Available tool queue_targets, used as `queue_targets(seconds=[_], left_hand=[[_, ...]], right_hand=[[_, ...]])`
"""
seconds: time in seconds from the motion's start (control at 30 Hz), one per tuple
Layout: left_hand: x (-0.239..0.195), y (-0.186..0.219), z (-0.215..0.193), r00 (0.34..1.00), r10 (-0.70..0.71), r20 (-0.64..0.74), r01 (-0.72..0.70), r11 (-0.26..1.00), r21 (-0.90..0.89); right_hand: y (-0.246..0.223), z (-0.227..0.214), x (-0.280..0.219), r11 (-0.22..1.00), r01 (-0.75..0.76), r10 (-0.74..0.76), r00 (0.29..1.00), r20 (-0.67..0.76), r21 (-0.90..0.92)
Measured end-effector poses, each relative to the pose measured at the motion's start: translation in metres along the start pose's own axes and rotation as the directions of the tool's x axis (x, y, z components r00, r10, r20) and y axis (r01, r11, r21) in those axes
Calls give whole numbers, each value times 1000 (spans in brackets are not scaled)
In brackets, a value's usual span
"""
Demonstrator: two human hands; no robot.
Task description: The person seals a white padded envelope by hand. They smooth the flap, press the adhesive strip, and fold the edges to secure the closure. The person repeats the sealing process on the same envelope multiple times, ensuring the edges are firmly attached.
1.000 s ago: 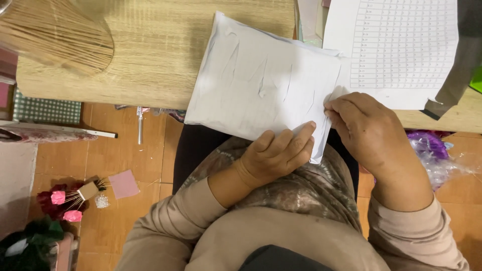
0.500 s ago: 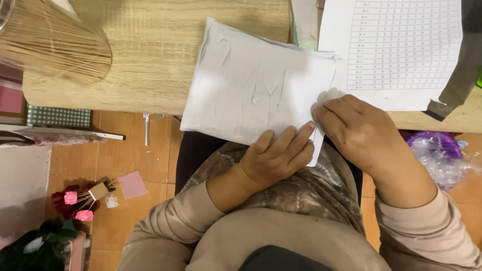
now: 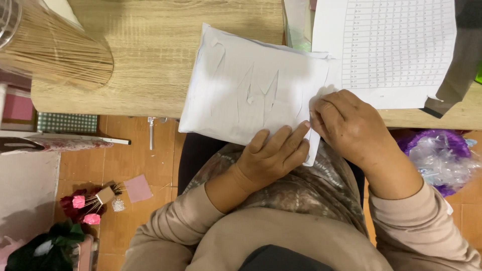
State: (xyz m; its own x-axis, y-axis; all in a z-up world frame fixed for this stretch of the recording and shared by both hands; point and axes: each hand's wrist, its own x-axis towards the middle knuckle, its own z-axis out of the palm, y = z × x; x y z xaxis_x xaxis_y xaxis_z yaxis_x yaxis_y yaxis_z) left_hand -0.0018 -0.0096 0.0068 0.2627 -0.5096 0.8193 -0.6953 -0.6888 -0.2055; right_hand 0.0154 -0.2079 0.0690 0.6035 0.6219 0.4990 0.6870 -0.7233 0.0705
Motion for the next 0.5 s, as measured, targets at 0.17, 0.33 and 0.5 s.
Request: queue_targets(seconds=[0.17,0.33,0.5], left_hand=[[-10,13,12,986,-152,-62,148,986,-72],[-8,11,9,988,-143,-51,139,988,-73],[-6,10,6,988,-150,-44,146,987,-72]], right_hand=[[-3,8,-5,991,-132,131,990,-49,-9],[-6,-1,-1,981,-171,175,983,-46,87],[-12,-20,9,975,-143,151,988,-36,169]])
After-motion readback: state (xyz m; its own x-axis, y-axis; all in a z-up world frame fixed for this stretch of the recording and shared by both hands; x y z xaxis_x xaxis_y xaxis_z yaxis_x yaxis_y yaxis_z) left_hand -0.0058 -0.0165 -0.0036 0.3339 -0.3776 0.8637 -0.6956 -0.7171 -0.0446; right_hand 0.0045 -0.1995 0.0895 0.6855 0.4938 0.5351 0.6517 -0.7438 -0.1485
